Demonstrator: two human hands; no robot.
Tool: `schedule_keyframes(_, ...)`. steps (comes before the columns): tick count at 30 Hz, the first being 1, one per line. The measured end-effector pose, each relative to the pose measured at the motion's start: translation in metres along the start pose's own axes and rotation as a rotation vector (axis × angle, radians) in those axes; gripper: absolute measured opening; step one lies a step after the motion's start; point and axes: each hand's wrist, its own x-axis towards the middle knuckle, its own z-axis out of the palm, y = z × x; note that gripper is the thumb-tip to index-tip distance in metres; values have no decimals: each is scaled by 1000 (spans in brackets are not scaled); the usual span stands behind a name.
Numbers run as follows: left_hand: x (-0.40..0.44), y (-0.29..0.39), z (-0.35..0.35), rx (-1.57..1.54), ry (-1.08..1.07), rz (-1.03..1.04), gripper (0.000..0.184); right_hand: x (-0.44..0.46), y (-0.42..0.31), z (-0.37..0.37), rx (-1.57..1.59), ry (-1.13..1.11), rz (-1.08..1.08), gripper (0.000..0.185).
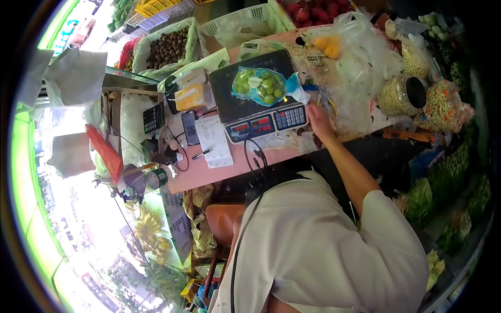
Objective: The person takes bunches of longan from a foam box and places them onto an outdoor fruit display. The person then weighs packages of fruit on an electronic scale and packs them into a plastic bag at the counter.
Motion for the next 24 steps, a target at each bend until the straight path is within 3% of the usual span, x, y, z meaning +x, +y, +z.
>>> schedule_keyframes(1, -3, 6, -5, -7, 9, -13, 33, 9, -15, 1, -1, -7, -15, 36)
schedule_keyframes(4, -5, 31, -22, -55, 46, -62, 34, 25, -70, -7, 113, 293, -92, 56)
schedule_keyframes(6, 0, 65, -38, -164, 80, -102, 34, 42, -137, -3, -165, 84, -353, 63)
schedule_keyframes(8, 16, 91, -50, -384, 87, -58, 35, 66, -160, 21, -482, -103, -583, 80)
schedule_keyframes(9, 27, 107, -56, -612, 100, -28, 36, 72, -165, 37, -484, -95, -588, 80)
schedule_keyframes(11, 53, 148, -75, -647, 140, 154, 37, 83, -166, 66, -902, -333, -376, 102)
schedule_keyframes(12, 52, 191, -90, -671, 147, 204, 35, 89, -166, 70, -903, -334, -386, 102)
schedule_keyframes(14, 52, 257, -117, -734, 165, 302, 35, 102, -167, 80, -899, -432, -121, 115)
schedule_keyframes(16, 51, 304, -133, -811, 121, 369, 39, 115, -148, 82, -862, -420, -132, 108)
schedule_keyframes(18, 52, 343, -136, -981, -38, 425, 41, 132, -125, 77, -340, -430, 10, 97)
schedule_keyframes(19, 57, 357, -135, -950, -96, 458, 44, 126, -150, 67, -137, -550, 222, 87)
schedule_keyframes(20, 60, 372, -135, -960, -122, 488, 44, 124, -147, 70, 62, -615, 247, 84)
schedule_keyframes(22, 60, 399, -134, -1086, -223, 436, 50, 101, -168, 82, 71, -550, 125, 94)
schedule_keyframes(23, 56, 413, -138, -1141, -270, 438, 60, 93, -182, 87, 127, -679, 59, 103)
schedule_keyframes(24, 49, 424, -141, -1133, -293, 432, 68, 78, -205, 93, 264, -816, 88, 101)
